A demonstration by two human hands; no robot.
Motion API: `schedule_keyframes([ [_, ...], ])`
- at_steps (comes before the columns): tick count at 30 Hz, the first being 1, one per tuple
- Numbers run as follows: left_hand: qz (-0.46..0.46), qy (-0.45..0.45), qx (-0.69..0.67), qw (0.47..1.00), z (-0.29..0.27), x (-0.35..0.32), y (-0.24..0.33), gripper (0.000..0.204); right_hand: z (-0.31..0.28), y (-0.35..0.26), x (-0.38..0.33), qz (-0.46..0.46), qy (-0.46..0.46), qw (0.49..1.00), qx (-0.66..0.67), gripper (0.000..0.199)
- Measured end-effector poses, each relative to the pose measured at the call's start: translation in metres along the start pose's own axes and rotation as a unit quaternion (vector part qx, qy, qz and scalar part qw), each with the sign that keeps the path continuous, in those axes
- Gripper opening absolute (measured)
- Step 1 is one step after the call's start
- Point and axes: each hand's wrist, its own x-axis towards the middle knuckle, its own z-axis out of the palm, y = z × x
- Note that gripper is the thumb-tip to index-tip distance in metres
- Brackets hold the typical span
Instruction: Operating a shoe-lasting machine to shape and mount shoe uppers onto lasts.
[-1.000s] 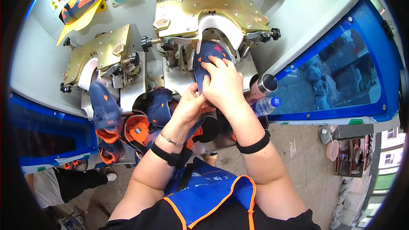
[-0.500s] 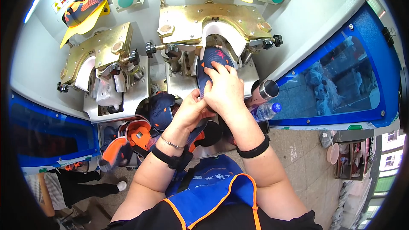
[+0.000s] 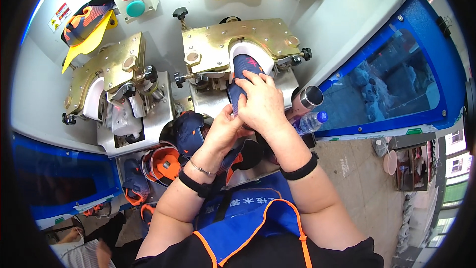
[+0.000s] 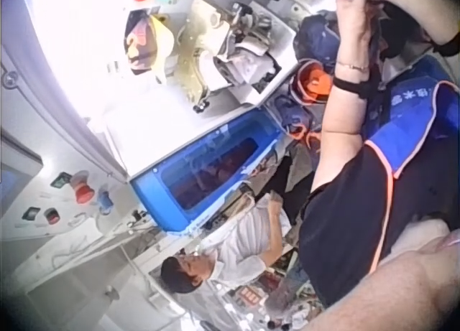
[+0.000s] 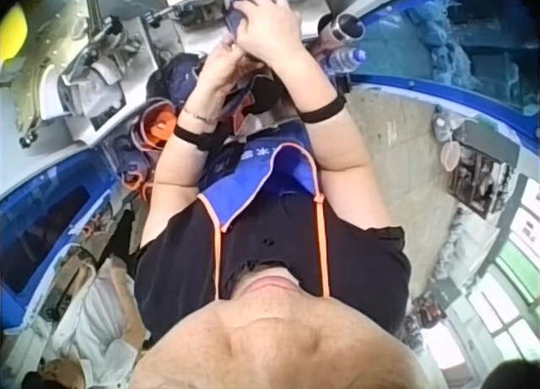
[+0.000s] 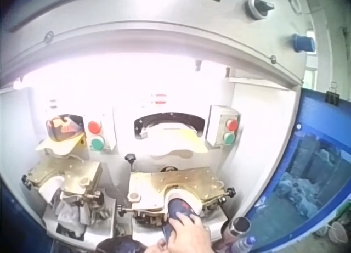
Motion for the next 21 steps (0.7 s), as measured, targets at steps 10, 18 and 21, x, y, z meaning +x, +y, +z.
schedule_keyframes([
  [10, 0.005, 0.005, 0.003, 1.000, 0.003, -0.002, -0.001, 0.046, -0.007, 0.001, 0.002, -0.015, -0.008, 0.999, -0.029, 0.038],
  [18, 0.009, 0.011, -0.004, 1.000, 0.003, -0.001, -0.006, 0.041, -0.012, 0.000, 0.003, -0.026, -0.017, 0.999, -0.032, 0.038],
  [21, 0.014, 0.012, -0.008, 1.000, 0.004, -0.002, -0.007, 0.042, -0.010, 0.001, 0.003, -0.031, -0.014, 0.999, -0.036, 0.038],
])
